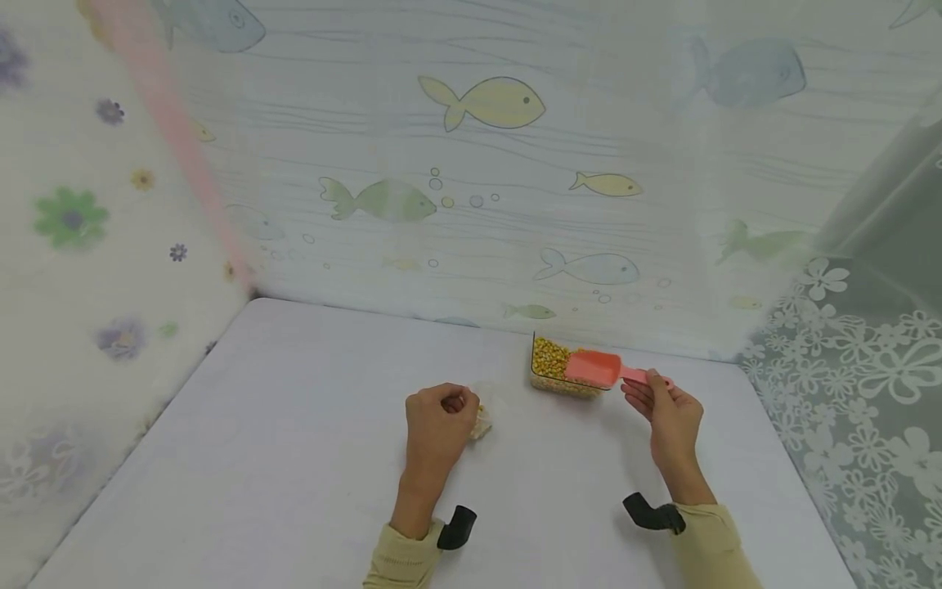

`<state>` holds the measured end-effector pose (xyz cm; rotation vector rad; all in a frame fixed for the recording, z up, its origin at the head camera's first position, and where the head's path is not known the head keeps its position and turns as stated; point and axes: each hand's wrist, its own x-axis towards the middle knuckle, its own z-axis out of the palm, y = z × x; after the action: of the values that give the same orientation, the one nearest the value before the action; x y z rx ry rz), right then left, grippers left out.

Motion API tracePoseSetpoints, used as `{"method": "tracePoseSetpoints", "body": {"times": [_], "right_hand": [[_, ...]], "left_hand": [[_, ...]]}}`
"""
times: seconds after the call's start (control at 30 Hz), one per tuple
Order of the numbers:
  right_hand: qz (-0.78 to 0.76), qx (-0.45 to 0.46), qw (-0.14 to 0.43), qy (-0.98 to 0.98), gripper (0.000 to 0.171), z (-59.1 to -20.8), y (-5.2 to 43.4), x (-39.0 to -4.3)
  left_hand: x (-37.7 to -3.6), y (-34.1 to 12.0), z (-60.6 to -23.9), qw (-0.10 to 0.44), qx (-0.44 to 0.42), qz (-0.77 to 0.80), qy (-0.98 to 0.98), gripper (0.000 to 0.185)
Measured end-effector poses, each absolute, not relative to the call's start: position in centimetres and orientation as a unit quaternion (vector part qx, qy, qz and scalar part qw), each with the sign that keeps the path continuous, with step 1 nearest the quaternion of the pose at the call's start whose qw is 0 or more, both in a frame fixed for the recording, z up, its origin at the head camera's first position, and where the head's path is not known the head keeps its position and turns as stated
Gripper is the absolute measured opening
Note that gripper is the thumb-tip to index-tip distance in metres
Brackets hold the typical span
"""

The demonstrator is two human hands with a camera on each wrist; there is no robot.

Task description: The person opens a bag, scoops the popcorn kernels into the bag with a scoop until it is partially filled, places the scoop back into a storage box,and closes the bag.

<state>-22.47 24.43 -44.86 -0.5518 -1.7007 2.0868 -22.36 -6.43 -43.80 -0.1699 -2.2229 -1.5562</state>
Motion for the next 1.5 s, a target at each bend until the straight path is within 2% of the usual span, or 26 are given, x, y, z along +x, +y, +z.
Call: {"method": "tracePoseSetpoints", "body": {"times": [0.2,0.4,0.57,0.77,1.03,1.17,1.27,1.5], "right_hand": [[0.662,-0.167,0.24,-0.69,0.036,-45.1,25.1,-24.0],[0.573,-0.126,0.279,-0.76,0.034,-44.4,24.8,-24.6],[0.516,-0.106,0.278,-0.803,0.033,-44.2,24.3,-24.9],[0.527,-0.115,0.231,-0.81,0.034,-44.7,24.0,-25.5],[0.639,-0.188,0.115,-0.737,0.043,-45.6,24.5,-25.9],[0.683,-0.218,0.078,-0.693,0.044,-46.0,24.6,-26.0],[0.716,-0.227,0.062,-0.657,0.042,-46.2,24.6,-26.1],[0.771,-0.221,0.015,-0.596,0.024,-46.0,24.1,-25.5]], "left_hand": [[-22.4,-6.5,-43.8,0.209,-0.074,-0.562,-0.797,0.016],[-22.3,-6.6,-43.7,0.191,-0.069,-0.568,-0.798,0.013],[-22.4,-6.6,-43.7,0.197,-0.071,-0.565,-0.798,0.012],[-22.4,-6.7,-43.7,0.2,-0.069,-0.562,-0.799,0.011],[-22.5,-6.6,-43.8,0.196,-0.068,-0.566,-0.798,0.01],[-22.4,-6.6,-43.8,0.198,-0.068,-0.566,-0.797,0.01],[-22.4,-6.6,-43.8,0.2,-0.066,-0.565,-0.798,0.01],[-22.4,-6.7,-43.7,0.2,-0.065,-0.559,-0.802,0.009]]}}
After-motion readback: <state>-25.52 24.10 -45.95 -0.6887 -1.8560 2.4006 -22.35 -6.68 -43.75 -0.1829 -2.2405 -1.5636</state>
